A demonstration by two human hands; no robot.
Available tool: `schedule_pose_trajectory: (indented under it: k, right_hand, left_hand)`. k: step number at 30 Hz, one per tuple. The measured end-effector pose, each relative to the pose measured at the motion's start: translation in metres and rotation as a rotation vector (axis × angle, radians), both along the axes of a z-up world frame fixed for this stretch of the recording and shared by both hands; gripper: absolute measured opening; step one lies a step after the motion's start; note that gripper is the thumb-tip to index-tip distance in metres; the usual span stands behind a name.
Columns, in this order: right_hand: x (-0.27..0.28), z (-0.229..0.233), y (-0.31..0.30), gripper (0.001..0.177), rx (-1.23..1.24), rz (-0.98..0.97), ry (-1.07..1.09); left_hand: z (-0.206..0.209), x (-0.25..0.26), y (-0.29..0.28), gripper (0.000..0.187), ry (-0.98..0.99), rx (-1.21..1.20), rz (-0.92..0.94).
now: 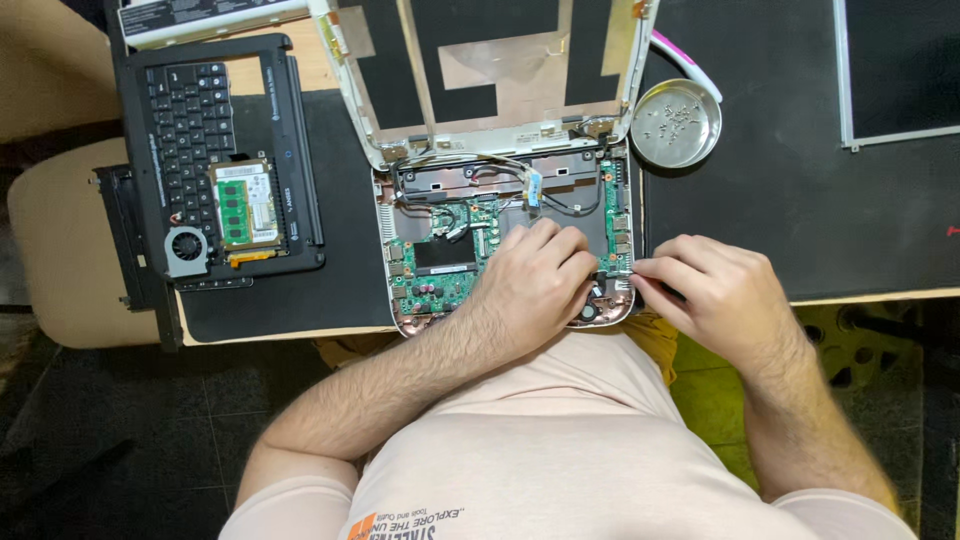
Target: The person uses a screwdriver to remove screws from the internal components of a disassembled laptop. They carefully detach the motherboard from the chassis and place it on the table next to the keyboard assembly.
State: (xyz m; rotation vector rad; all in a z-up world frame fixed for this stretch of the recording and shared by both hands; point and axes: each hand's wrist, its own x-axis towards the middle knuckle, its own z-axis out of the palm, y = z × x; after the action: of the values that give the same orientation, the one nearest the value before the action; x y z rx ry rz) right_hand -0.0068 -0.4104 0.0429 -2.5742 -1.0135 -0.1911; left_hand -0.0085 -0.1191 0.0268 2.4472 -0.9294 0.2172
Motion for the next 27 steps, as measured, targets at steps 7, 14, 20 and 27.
schedule_pose_trajectory:
  k: [7, 14, 20, 27]
  right_hand:
    - [0.007, 0.004, 0.002, 0.013, -0.120, 0.048, -0.102]
    - [0.012, 0.001, 0.002, 0.015, -0.123, 0.077, -0.044]
    - [0.013, -0.007, -0.002, 0.015, -0.037, 0.083, -0.003]
    - [0.013, -0.012, 0.001, 0.012, 0.164, 0.083, 0.102]
  left_hand:
    - [-0.010, -0.002, -0.013, 0.008, 0.014, -0.021, 0.001]
    - [-0.013, -0.003, -0.021, 0.010, -0.004, 0.000, 0.023]
    - [-0.011, -0.003, -0.023, 0.012, -0.122, 0.085, 0.022]
    - [-0.011, -0.004, -0.022, 0.016, -0.208, 0.036, 0.042]
